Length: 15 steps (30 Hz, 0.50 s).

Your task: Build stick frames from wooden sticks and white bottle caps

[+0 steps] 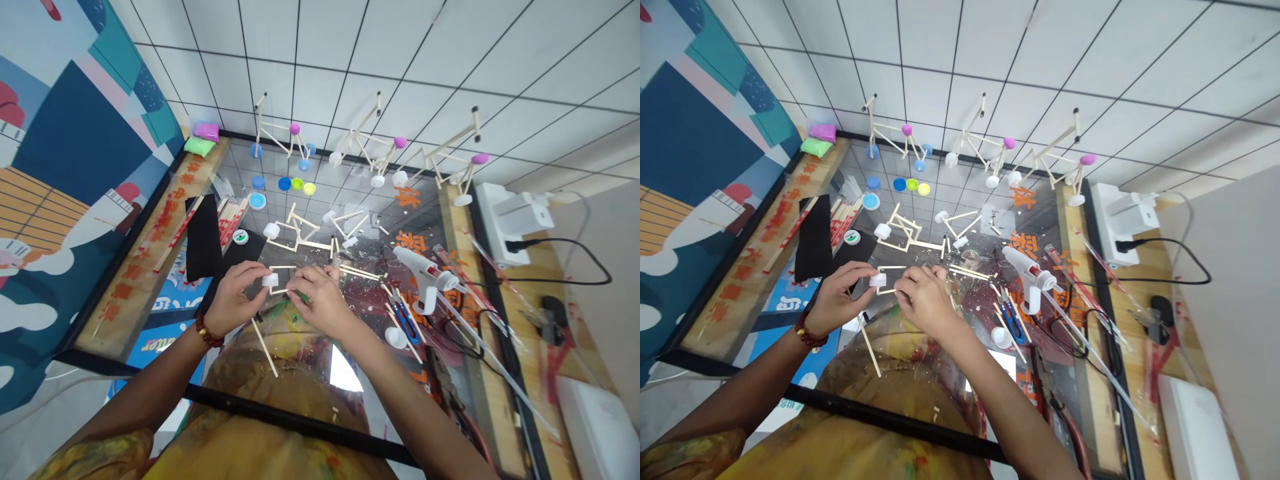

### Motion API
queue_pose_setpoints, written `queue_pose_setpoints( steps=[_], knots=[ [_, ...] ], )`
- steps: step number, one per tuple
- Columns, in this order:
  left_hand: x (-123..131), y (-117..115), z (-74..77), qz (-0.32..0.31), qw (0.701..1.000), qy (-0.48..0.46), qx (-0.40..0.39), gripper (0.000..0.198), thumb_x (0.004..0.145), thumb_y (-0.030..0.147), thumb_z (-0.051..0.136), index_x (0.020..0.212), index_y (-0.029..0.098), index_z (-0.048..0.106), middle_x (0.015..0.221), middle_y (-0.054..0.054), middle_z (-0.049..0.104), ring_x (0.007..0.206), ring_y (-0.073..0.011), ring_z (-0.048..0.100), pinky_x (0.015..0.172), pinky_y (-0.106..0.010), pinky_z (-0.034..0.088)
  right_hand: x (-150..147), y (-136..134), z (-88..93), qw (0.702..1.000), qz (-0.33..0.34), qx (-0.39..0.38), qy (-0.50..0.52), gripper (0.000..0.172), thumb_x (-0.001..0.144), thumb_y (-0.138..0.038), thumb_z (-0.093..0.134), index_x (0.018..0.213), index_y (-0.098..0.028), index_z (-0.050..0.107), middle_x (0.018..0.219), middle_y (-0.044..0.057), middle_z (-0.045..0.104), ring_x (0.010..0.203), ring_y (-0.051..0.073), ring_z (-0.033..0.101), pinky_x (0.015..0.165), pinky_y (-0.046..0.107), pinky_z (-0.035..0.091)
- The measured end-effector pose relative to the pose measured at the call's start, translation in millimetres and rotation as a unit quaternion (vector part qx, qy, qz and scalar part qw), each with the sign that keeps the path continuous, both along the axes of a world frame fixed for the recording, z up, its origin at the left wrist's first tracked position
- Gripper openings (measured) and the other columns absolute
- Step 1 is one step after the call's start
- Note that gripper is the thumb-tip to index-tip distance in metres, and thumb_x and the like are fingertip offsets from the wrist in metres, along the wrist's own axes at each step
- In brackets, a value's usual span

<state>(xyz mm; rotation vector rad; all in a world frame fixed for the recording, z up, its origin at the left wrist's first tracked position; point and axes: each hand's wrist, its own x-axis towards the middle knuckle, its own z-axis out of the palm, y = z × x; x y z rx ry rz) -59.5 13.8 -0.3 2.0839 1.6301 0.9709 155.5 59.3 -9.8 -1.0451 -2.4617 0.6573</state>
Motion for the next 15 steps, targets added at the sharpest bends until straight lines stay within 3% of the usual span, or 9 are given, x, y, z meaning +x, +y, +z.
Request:
queue_pose_setpoints(
  steps=[8, 11, 15],
  knots=[
    [-0.9, -0.2, -1.8, -0.003, 1.000, -0.001, -0.007, 0.023, 0.085, 0.016, 0.062, 0.107, 0.020, 0.067, 0.107, -0.008, 0.069, 0.099, -0.0197, 0.066, 0.086, -0.033, 0.053, -1.0, -1.3, 1.3, 1.000, -0.006, 0.007, -0.009, 0.012, 0.091, -0.024, 0.060, 0.096, -0.023, 0.071, 0.101, 0.004, 0.068, 0.093, 0.020, 0.057, 0.088, 0.039, 0.025],
    [-1.2, -0.4, -1.6, -0.004, 1.000, -0.008, -0.005, 0.024, 0.085, 0.015, 0.062, 0.108, 0.020, 0.067, 0.107, -0.008, 0.068, 0.099, -0.0197, 0.066, 0.087, -0.034, 0.053, 6.2, -2.1, 12.4, 1.000, -0.009, 0.019, -0.010, 0.017, 0.089, -0.028, 0.064, 0.105, -0.024, 0.070, 0.106, 0.005, 0.068, 0.096, 0.022, 0.058, 0.089, 0.040, 0.025],
    [-1.8, -0.9, -0.3, -0.006, 1.000, -0.028, 0.004, 0.030, 0.083, 0.015, 0.063, 0.113, 0.021, 0.065, 0.111, -0.009, 0.066, 0.105, -0.0209, 0.065, 0.092, -0.036, 0.054, 32.4, -5.0, 31.1, 0.996, -0.083, 0.038, 0.003, 0.015, 0.093, -0.025, 0.059, 0.105, -0.026, 0.069, 0.106, 0.004, 0.070, 0.098, 0.021, 0.062, 0.091, 0.039, 0.027]
  ],
)
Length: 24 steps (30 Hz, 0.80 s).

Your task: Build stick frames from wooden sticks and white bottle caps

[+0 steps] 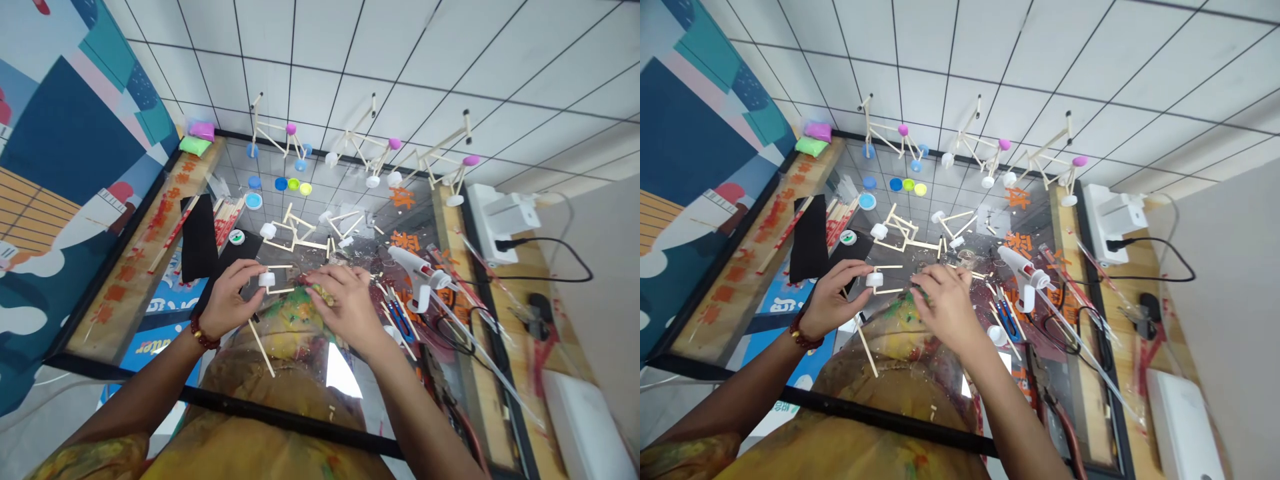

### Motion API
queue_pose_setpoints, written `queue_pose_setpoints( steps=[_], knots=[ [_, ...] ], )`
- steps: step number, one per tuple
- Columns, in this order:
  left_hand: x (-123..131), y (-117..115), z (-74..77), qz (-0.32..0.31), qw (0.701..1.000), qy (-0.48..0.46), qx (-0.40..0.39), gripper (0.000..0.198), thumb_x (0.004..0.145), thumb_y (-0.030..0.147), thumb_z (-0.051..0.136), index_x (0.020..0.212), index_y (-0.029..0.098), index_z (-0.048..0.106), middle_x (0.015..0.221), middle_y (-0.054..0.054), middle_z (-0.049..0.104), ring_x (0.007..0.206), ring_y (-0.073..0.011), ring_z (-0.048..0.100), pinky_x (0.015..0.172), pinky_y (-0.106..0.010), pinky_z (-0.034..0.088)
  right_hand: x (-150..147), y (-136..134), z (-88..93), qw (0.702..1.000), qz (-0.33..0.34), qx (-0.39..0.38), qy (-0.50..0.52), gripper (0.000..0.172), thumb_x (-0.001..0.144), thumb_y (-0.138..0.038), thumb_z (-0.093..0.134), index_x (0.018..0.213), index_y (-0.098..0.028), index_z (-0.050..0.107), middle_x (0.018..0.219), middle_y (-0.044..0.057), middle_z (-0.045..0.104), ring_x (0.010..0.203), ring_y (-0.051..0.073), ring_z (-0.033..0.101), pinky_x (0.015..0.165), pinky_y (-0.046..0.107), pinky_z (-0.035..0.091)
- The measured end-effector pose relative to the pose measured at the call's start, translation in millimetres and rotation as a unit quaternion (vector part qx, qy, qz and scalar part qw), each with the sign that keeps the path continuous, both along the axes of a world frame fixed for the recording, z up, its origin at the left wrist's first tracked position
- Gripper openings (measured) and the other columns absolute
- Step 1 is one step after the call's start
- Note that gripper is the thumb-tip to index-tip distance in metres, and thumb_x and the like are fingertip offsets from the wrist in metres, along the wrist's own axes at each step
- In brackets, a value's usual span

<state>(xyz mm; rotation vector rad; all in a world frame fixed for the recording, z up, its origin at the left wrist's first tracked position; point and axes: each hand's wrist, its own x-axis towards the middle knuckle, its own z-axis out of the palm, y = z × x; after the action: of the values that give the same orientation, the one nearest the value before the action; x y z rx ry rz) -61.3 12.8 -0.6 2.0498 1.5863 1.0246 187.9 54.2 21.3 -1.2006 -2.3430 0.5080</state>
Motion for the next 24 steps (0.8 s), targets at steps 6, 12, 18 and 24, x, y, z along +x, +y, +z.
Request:
queue_pose_setpoints(
  steps=[6, 12, 18, 24],
  knots=[
    [-1.9, -1.9, 0.6, 0.003, 1.000, -0.002, 0.016, 0.038, 0.081, 0.013, 0.064, 0.118, 0.022, 0.063, 0.113, -0.008, 0.064, 0.108, -0.0212, 0.063, 0.095, -0.036, 0.054, 39.4, -14.2, 7.2, 0.998, -0.053, 0.016, -0.042, 0.011, 0.093, -0.023, 0.060, 0.096, -0.025, 0.071, 0.099, 0.003, 0.074, 0.091, 0.020, 0.067, 0.085, 0.038, 0.030],
    [-2.5, -5.3, 12.9, 0.071, 0.995, -0.027, 0.067, 0.032, 0.084, 0.016, 0.065, 0.115, 0.022, 0.064, 0.114, -0.008, 0.064, 0.106, -0.0211, 0.064, 0.095, -0.039, 0.055, 52.7, -39.6, 11.4, 0.997, -0.064, 0.038, -0.020, 0.017, 0.094, -0.029, 0.062, 0.079, -0.022, 0.066, 0.072, 0.000, 0.070, 0.068, 0.016, 0.063, 0.070, 0.032, 0.037],
    [-13.0, -12.5, 44.4, 0.194, 0.960, -0.145, 0.142, 0.017, 0.087, 0.019, 0.068, 0.103, 0.023, 0.071, 0.100, -0.003, 0.068, 0.087, -0.0156, 0.066, 0.080, -0.033, 0.056, 66.0, -61.0, 28.6, 0.993, -0.096, 0.066, 0.026, 0.010, 0.095, -0.025, 0.060, 0.086, -0.023, 0.063, 0.076, 0.001, 0.072, 0.067, 0.017, 0.065, 0.066, 0.031, 0.044],
    [-10.2, -31.2, 82.9, 0.170, 0.917, -0.254, 0.258, 0.013, 0.072, 0.015, 0.082, 0.082, 0.023, 0.078, 0.073, 0.000, 0.073, 0.065, -0.0160, 0.066, 0.057, -0.030, 0.050, 75.8, -77.7, 45.3, 0.991, -0.082, 0.076, 0.070, 0.014, 0.093, -0.016, 0.056, 0.094, -0.027, 0.065, 0.082, 0.002, 0.074, 0.073, 0.018, 0.069, 0.065, 0.032, 0.051]
  ],
)
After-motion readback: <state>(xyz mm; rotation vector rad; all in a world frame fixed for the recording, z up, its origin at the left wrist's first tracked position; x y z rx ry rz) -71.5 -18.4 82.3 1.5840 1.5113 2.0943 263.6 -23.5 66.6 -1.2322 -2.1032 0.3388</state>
